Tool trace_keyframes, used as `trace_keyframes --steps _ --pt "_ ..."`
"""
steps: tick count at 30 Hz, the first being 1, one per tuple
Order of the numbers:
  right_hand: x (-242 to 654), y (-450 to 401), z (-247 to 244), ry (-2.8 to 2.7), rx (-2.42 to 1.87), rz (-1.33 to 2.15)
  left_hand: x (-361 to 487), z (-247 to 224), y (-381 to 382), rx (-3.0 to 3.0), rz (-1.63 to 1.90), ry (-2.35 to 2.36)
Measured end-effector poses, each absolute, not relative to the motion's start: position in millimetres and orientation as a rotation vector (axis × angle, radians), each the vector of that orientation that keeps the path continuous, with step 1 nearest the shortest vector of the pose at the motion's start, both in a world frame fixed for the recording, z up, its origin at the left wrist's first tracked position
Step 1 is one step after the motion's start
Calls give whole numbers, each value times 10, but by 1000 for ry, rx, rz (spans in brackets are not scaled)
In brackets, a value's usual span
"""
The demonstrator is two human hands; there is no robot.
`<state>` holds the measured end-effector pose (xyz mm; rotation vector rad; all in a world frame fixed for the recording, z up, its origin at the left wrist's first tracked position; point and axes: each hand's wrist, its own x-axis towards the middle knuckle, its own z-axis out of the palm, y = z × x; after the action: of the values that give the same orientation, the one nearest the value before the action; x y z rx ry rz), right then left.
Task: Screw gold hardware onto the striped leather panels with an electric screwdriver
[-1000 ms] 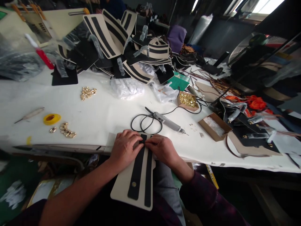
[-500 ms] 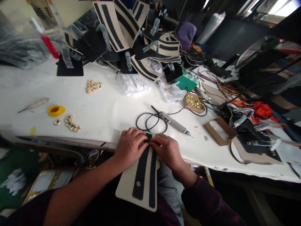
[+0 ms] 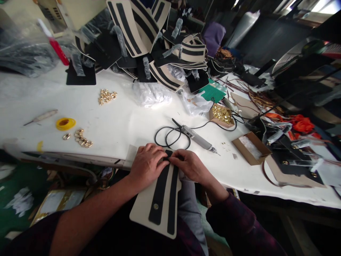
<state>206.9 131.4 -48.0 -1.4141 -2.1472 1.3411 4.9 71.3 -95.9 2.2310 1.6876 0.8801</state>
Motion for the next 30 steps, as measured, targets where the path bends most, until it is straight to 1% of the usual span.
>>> trace_keyframes --steps 8,19,24,30 --pt "1960 1399 -485 -2378 -1424 1205 56 -950 715 2221 867 1698" --pt "1849 1436 -453 -2329 -1708 1122 54 -954 723 2232 827 1699" --pt "1900 1507 -532 -2217 -1661 1233 50 -959 720 2231 830 1697" --pt "1822 1735 -471 -2103 -1665 1727 56 -935 718 2238 850 1694"
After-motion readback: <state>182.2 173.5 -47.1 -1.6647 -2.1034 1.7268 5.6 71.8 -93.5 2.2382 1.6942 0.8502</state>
